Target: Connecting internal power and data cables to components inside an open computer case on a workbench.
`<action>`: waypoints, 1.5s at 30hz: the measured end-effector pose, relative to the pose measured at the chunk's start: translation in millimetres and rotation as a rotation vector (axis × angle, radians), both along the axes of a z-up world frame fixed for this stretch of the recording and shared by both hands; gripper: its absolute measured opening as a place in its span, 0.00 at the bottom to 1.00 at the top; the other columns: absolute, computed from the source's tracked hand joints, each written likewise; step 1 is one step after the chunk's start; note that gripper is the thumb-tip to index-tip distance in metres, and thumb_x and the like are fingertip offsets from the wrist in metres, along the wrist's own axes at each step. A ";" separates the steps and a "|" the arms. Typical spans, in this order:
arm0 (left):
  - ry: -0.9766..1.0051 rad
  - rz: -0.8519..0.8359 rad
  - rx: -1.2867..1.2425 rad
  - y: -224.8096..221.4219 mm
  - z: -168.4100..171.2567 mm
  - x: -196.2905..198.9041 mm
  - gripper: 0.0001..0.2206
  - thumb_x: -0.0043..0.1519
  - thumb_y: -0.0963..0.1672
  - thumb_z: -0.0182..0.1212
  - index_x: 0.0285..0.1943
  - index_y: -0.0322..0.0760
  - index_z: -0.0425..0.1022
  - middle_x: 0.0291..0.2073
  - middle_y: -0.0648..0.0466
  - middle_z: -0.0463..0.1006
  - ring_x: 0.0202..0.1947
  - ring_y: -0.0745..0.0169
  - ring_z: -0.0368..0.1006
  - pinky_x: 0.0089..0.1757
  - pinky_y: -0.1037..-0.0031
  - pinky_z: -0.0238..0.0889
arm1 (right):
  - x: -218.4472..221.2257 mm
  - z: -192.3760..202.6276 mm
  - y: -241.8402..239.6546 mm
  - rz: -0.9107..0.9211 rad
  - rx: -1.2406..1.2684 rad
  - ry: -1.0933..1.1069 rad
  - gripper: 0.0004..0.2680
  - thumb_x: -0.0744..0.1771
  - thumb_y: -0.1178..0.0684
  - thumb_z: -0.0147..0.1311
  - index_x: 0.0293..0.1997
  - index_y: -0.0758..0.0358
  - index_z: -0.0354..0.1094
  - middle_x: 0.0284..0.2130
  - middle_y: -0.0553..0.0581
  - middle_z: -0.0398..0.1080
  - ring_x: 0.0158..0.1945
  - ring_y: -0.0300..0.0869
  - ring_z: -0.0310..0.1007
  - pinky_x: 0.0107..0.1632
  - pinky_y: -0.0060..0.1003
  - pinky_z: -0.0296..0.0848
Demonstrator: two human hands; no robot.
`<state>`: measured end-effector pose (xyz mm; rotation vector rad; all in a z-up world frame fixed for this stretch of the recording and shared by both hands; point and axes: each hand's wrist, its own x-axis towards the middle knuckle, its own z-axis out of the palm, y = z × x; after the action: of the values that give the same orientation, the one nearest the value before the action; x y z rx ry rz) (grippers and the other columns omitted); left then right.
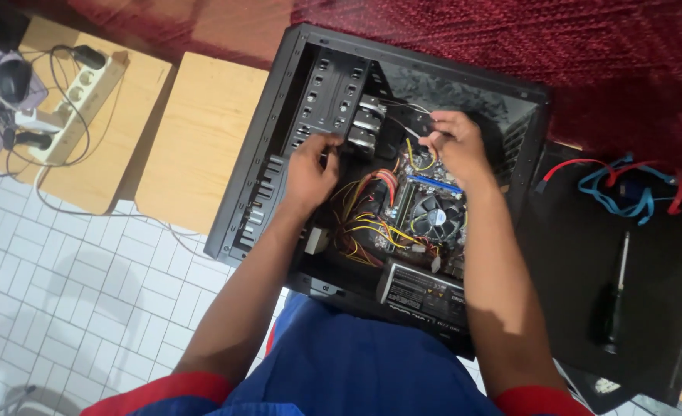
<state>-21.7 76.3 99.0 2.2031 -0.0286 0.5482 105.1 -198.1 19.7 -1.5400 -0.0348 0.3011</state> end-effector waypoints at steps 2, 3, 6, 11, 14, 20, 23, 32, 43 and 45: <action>-0.004 0.002 -0.008 1.7 -1.5 -0.7 0.10 0.58 0.38 0.57 0.42 0.43 0.81 0.36 0.51 0.83 0.43 0.43 0.79 0.47 0.59 0.70 | -2.9 10.1 1.0 -0.009 0.002 0.022 0.14 0.69 0.67 0.49 0.62 0.70 0.62 0.52 0.77 0.66 0.45 0.60 0.80 0.36 0.39 0.80; -0.008 -0.004 -0.020 1.0 -2.6 0.0 0.09 0.58 0.38 0.57 0.42 0.43 0.81 0.35 0.51 0.83 0.42 0.43 0.80 0.46 0.59 0.71 | -4.5 15.3 -0.8 -0.026 0.000 0.043 0.14 0.69 0.66 0.48 0.63 0.69 0.61 0.53 0.76 0.64 0.46 0.62 0.80 0.41 0.47 0.83; -0.008 -0.004 -0.009 1.7 -3.1 -0.2 0.09 0.58 0.38 0.58 0.41 0.43 0.80 0.34 0.51 0.82 0.41 0.43 0.79 0.46 0.59 0.70 | -8.2 29.6 0.2 -0.028 0.003 0.095 0.14 0.70 0.64 0.48 0.64 0.68 0.59 0.54 0.74 0.62 0.46 0.64 0.79 0.43 0.56 0.84; -0.016 0.007 -0.016 1.6 -0.7 -0.3 0.08 0.58 0.38 0.57 0.40 0.43 0.80 0.33 0.50 0.82 0.40 0.42 0.79 0.45 0.59 0.70 | -7.6 28.0 0.9 0.002 -0.108 0.088 0.13 0.70 0.62 0.49 0.62 0.67 0.63 0.54 0.72 0.63 0.43 0.57 0.80 0.40 0.46 0.83; -0.017 0.000 -0.005 3.5 -4.5 1.8 0.08 0.59 0.37 0.56 0.41 0.41 0.80 0.33 0.48 0.81 0.40 0.41 0.79 0.44 0.59 0.70 | -7.2 18.6 5.2 0.018 -0.176 0.079 0.12 0.69 0.62 0.50 0.60 0.66 0.66 0.53 0.71 0.65 0.39 0.52 0.81 0.37 0.40 0.83; 0.010 -0.018 0.075 4.0 -8.3 2.4 0.09 0.58 0.37 0.58 0.42 0.42 0.80 0.35 0.52 0.81 0.41 0.46 0.78 0.46 0.60 0.68 | -1.3 -17.8 11.8 0.036 -0.379 -0.033 0.12 0.67 0.62 0.57 0.56 0.63 0.68 0.47 0.67 0.72 0.36 0.53 0.81 0.34 0.41 0.83; 0.032 -0.030 0.109 3.4 -5.7 1.6 0.09 0.58 0.38 0.59 0.43 0.43 0.79 0.36 0.53 0.81 0.42 0.46 0.78 0.47 0.60 0.67 | 2.3 -28.8 13.4 0.055 -0.546 -0.143 0.12 0.64 0.60 0.63 0.53 0.58 0.72 0.42 0.59 0.77 0.38 0.50 0.81 0.36 0.36 0.81; 0.079 -0.040 0.163 4.8 -8.1 -0.5 0.09 0.58 0.39 0.59 0.43 0.46 0.80 0.37 0.54 0.80 0.44 0.48 0.77 0.48 0.61 0.66 | -3.7 -4.1 16.0 0.074 -0.548 -0.139 0.13 0.64 0.58 0.62 0.53 0.54 0.73 0.42 0.56 0.79 0.40 0.46 0.81 0.41 0.35 0.79; 0.114 -0.033 0.152 1.9 -5.1 -0.8 0.09 0.59 0.39 0.59 0.43 0.46 0.80 0.38 0.55 0.81 0.45 0.50 0.77 0.49 0.62 0.65 | -23.4 54.0 14.8 0.134 -0.096 0.043 0.17 0.65 0.65 0.56 0.61 0.71 0.65 0.48 0.70 0.67 0.43 0.53 0.79 0.44 0.44 0.82; 0.143 -0.021 0.167 -0.3 0.3 -3.0 0.09 0.59 0.39 0.58 0.44 0.45 0.80 0.38 0.56 0.81 0.45 0.51 0.77 0.50 0.63 0.65 | -23.0 48.8 14.5 0.178 -0.065 0.072 0.15 0.66 0.65 0.54 0.60 0.72 0.66 0.48 0.70 0.64 0.42 0.52 0.78 0.45 0.43 0.82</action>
<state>-24.7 76.0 99.4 2.3969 -0.0228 0.3871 82.1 -183.6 68.5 -1.5922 -0.1064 0.5033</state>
